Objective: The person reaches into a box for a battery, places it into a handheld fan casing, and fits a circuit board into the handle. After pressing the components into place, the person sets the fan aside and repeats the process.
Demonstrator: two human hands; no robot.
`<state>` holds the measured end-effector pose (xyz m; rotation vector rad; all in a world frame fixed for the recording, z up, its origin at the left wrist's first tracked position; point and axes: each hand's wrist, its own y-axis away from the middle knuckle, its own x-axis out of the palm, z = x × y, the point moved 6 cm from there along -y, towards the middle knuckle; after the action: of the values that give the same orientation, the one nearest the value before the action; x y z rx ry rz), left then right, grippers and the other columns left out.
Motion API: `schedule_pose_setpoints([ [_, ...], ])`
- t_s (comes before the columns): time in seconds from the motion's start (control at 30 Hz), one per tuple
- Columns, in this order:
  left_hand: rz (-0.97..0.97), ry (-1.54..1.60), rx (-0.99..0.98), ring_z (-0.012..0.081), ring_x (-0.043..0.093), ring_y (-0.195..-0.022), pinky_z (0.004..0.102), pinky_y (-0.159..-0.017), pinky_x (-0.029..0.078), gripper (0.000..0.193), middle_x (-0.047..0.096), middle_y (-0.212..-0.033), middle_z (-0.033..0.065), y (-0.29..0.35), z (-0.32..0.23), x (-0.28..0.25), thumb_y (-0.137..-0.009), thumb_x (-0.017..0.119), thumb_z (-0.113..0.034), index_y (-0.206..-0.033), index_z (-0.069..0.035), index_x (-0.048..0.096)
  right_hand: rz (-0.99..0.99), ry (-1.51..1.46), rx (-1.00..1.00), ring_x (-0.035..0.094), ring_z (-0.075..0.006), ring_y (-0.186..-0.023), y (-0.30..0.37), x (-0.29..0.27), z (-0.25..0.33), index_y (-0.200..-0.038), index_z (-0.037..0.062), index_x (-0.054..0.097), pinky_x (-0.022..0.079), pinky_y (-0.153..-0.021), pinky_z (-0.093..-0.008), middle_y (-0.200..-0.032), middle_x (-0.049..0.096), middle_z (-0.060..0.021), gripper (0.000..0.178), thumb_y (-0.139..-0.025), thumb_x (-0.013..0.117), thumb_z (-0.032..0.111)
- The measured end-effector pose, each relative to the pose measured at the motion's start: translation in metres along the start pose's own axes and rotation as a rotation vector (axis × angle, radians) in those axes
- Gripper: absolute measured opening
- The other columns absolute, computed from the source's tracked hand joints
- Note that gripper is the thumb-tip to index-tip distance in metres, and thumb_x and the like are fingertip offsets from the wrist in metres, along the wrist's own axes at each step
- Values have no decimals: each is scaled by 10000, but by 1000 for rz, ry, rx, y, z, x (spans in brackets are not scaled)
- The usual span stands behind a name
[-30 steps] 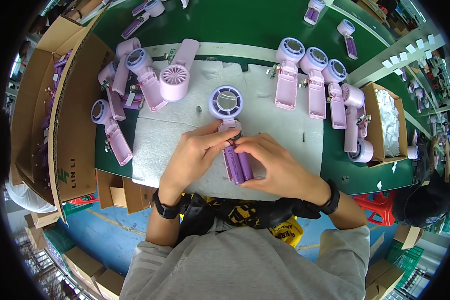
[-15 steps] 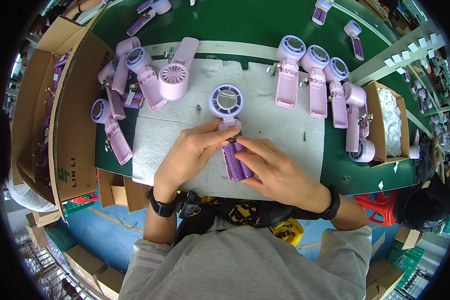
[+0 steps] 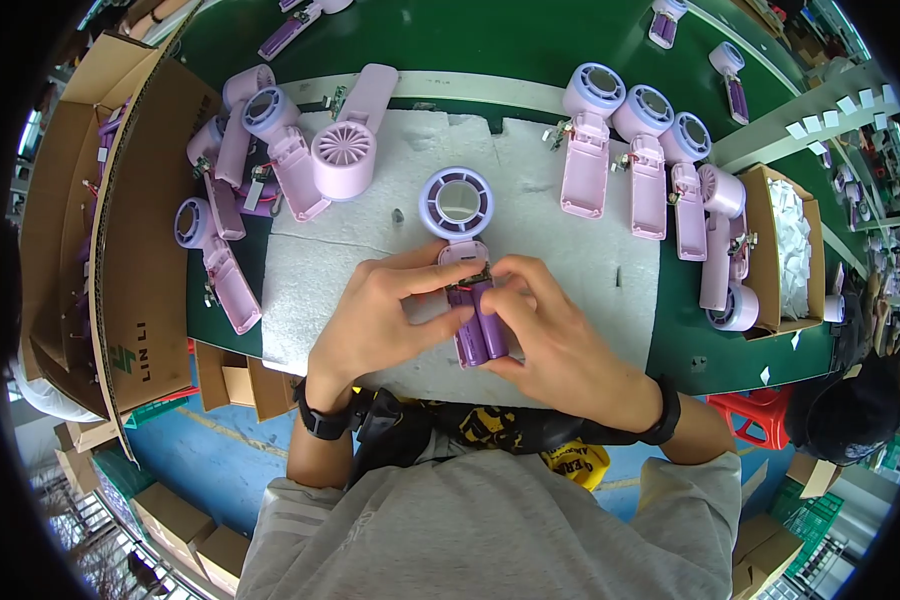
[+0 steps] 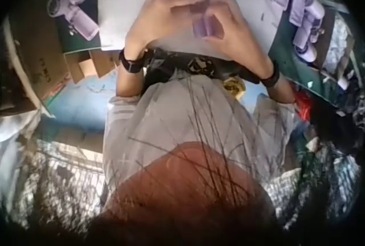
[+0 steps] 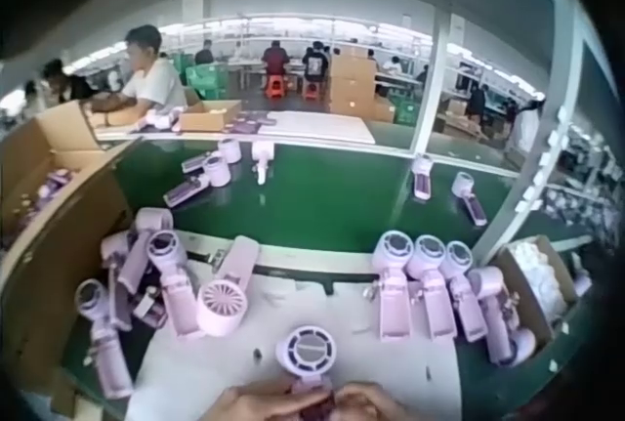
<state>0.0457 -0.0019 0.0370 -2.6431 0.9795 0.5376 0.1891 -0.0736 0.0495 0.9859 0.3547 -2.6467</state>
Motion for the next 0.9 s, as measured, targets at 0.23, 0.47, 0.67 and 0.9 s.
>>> schedule_pose_setpoints([
  [0.23, 26, 87, -39, 295, 705, -1009, 336, -880, 571, 562, 693, -1179, 140, 1, 12, 4, -680, 860, -116, -1213, -75, 684, -27, -21, 122, 608, -304, -952, -16, 3, -7, -1071, 49, 546, 523, -811, -351, -1152, 483, -141, 456, -729, 843, 93],
  [0.47, 4, 74, -59, 280, 708, -988, 339, -852, 567, 588, 698, -1167, 129, 2, 15, 9, -668, 866, -110, -1227, -102, 682, -79, -34, 80, 639, -276, -740, -23, 1, -10, -960, 25, 595, 523, -654, -365, -898, 601, -110, 247, -803, 775, 88],
  [0.67, 27, 112, -56, 296, 702, -968, 349, -852, 562, 597, 700, -1140, 131, 1, 14, 11, -659, 872, -127, -1225, -119, 685, -205, -30, 146, 640, -276, -625, -29, 4, -9, -874, 9, 624, 503, -558, -375, -778, 627, -118, 139, -829, 739, 71],
  [0.9, -5, 69, -25, 320, 690, -968, 373, -862, 557, 605, 697, -1113, 131, 0, 13, 12, -658, 874, -144, -1231, -119, 681, -2, -21, 109, 650, -248, -711, -23, -3, -17, -920, 0, 647, 539, -615, -362, -893, 627, -113, 167, -805, 750, 62],
])
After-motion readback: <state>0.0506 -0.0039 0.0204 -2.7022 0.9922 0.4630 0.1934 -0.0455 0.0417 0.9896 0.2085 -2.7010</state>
